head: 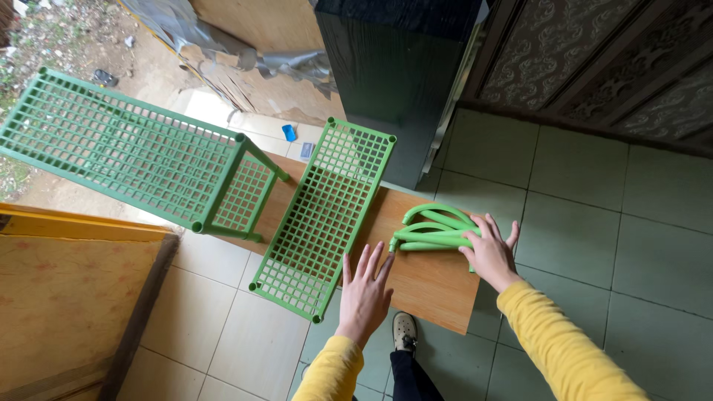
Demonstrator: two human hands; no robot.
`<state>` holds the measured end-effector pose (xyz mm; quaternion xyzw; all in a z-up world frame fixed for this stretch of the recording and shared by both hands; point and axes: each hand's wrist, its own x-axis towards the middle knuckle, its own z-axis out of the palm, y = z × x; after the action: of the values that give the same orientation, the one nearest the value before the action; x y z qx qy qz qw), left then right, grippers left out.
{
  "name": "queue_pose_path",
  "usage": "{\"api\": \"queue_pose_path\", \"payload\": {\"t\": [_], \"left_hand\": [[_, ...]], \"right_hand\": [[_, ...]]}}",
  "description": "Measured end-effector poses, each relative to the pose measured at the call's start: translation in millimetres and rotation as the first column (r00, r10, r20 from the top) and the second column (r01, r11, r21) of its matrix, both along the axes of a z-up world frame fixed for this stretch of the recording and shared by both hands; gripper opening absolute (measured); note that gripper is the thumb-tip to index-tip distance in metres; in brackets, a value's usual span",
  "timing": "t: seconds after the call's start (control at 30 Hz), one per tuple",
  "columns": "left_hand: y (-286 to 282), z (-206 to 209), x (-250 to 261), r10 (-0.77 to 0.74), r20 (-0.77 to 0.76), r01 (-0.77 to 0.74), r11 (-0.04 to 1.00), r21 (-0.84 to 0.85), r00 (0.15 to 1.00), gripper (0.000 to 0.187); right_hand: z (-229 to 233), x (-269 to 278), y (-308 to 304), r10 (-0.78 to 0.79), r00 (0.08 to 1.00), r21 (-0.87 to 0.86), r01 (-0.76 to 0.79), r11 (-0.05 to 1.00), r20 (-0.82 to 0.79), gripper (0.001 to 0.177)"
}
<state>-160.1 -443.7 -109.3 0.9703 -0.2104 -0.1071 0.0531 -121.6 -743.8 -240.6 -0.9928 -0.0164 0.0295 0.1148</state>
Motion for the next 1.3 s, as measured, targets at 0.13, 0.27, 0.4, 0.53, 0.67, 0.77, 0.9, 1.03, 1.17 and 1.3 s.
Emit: {"api": "queue_pose_path", "payload": {"t": [0.13,0.27,0.4,0.53,0.67,0.77,0.9,1.03,1.17,1.3], "left_hand": [[-8,-9,17,0.04,-0.015,-0.04,0.999,-0.029,0.999,0.083],[-14,-15,20,0.094,-0.075,-0.096,0.995,-0.026,0.993,0.087],[-14,-22,19,0.111,-0.117,-0.115,0.993,-0.026,0.987,0.089],[-11,-32,19,0.117,-0.127,-0.121,0.992,-0.024,0.985,0.088],[-6,-35,23,0.122,-0.109,-0.125,0.992,-0.022,0.987,0.086],[-4,-36,26,0.125,-0.108,-0.128,0.992,-0.019,0.986,0.085],[-3,-38,27,0.124,-0.116,-0.127,0.992,-0.022,0.985,0.085],[-3,-41,28,0.116,-0.11,-0.117,0.993,-0.003,0.987,0.085],[-2,-41,30,0.123,-0.124,-0.123,0.992,0.012,0.985,0.085],[-4,-42,29,0.127,-0.137,-0.126,0.992,0.016,0.982,0.084]], "right_hand": [[-14,15,-11,0.0,0.999,0.035,-0.001,0.999,0.034,0.028],[-26,25,-19,-0.015,1.0,0.03,0.015,0.999,0.0,0.028],[-41,38,-30,-0.04,0.999,0.02,0.04,0.999,-0.012,0.026],[-54,47,-45,-0.044,0.999,0.019,0.044,0.999,-0.009,0.025],[-58,50,-58,-0.037,0.999,-0.02,0.036,0.999,-0.033,0.025],[-61,51,-64,-0.052,0.997,-0.05,0.049,0.998,-0.062,0.025],[-65,50,-62,-0.058,0.992,-0.034,0.054,0.998,-0.111,0.025],[-66,50,-61,-0.065,0.989,-0.014,0.064,0.998,-0.132,0.026],[-68,51,-62,-0.097,0.975,0.016,0.103,0.995,-0.202,0.029],[-69,50,-63,-0.101,0.963,0.039,0.114,0.993,-0.251,0.031]]}}
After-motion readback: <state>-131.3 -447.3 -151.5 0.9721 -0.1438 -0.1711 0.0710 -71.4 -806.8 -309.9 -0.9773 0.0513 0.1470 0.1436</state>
